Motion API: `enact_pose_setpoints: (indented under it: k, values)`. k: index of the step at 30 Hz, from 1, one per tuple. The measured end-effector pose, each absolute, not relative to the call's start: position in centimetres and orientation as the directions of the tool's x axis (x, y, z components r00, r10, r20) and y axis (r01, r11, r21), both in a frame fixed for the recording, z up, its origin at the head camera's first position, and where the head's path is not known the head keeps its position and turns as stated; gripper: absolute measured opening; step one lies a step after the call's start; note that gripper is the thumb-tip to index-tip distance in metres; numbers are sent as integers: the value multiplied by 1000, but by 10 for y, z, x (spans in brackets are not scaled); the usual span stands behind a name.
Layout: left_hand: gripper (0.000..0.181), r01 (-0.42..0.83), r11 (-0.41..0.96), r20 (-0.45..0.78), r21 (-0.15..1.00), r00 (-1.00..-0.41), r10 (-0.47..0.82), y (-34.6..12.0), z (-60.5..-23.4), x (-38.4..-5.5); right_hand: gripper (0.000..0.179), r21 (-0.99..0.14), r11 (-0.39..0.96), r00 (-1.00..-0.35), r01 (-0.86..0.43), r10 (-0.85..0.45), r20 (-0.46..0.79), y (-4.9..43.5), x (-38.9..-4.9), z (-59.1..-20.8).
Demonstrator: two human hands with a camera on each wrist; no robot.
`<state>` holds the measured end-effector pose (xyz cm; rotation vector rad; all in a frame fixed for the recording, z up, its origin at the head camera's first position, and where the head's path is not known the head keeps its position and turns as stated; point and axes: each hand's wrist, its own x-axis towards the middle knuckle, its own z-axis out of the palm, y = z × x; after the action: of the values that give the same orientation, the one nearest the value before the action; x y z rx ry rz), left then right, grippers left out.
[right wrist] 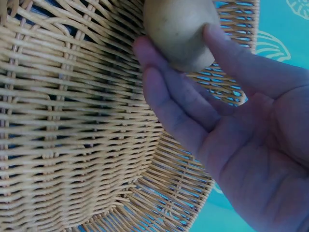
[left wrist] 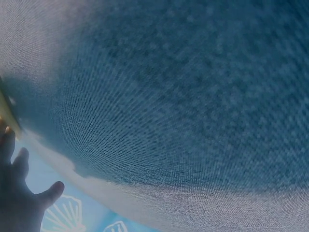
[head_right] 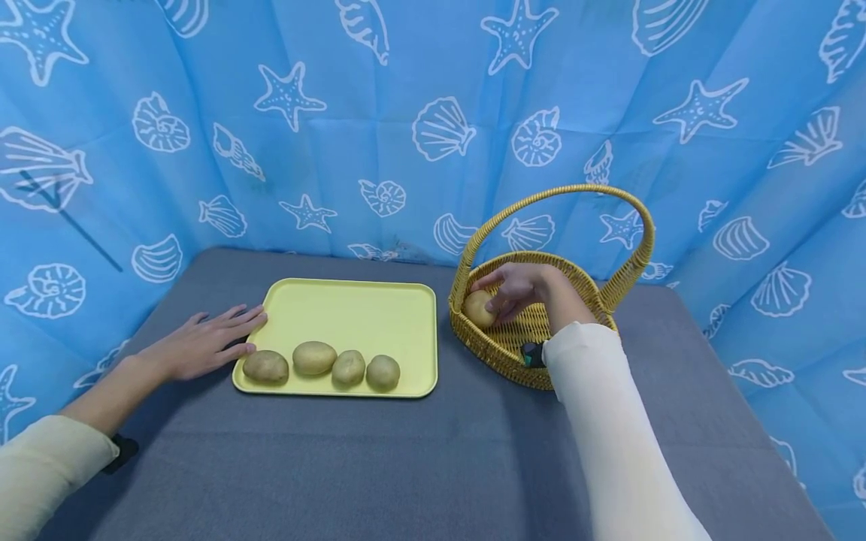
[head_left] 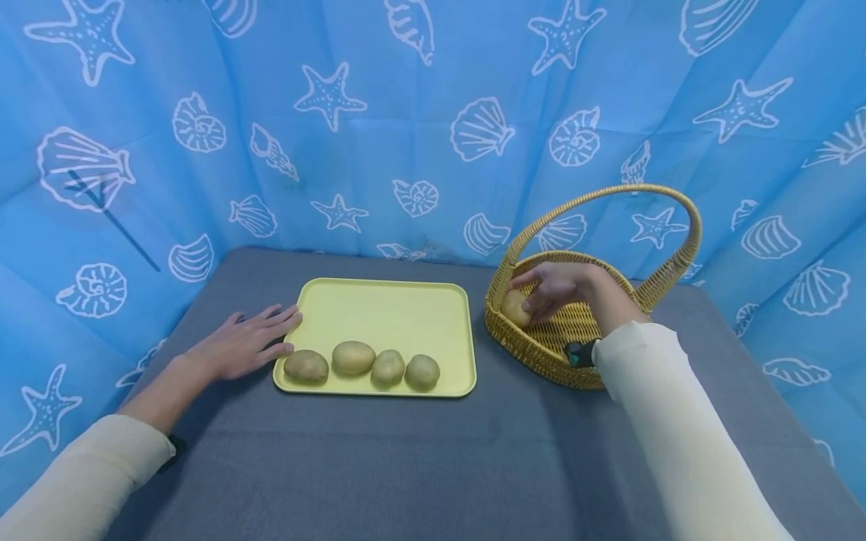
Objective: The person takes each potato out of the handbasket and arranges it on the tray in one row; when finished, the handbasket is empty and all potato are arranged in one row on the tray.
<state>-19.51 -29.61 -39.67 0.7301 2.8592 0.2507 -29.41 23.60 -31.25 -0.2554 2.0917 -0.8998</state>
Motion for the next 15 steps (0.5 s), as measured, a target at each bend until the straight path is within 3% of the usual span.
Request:
enact_pose_setpoints:
  k: [7,15]
  values:
    - [67,455,867,-137,205,-863,486,-293,-397,-197,65,-746,661,-651,80,-532,-541,252,-281,-293]
    - [67,453,868,-139,206,-864,484,-295,-398,-195,67,-713,697,-640,-75,-582,-501,259,-257,-271]
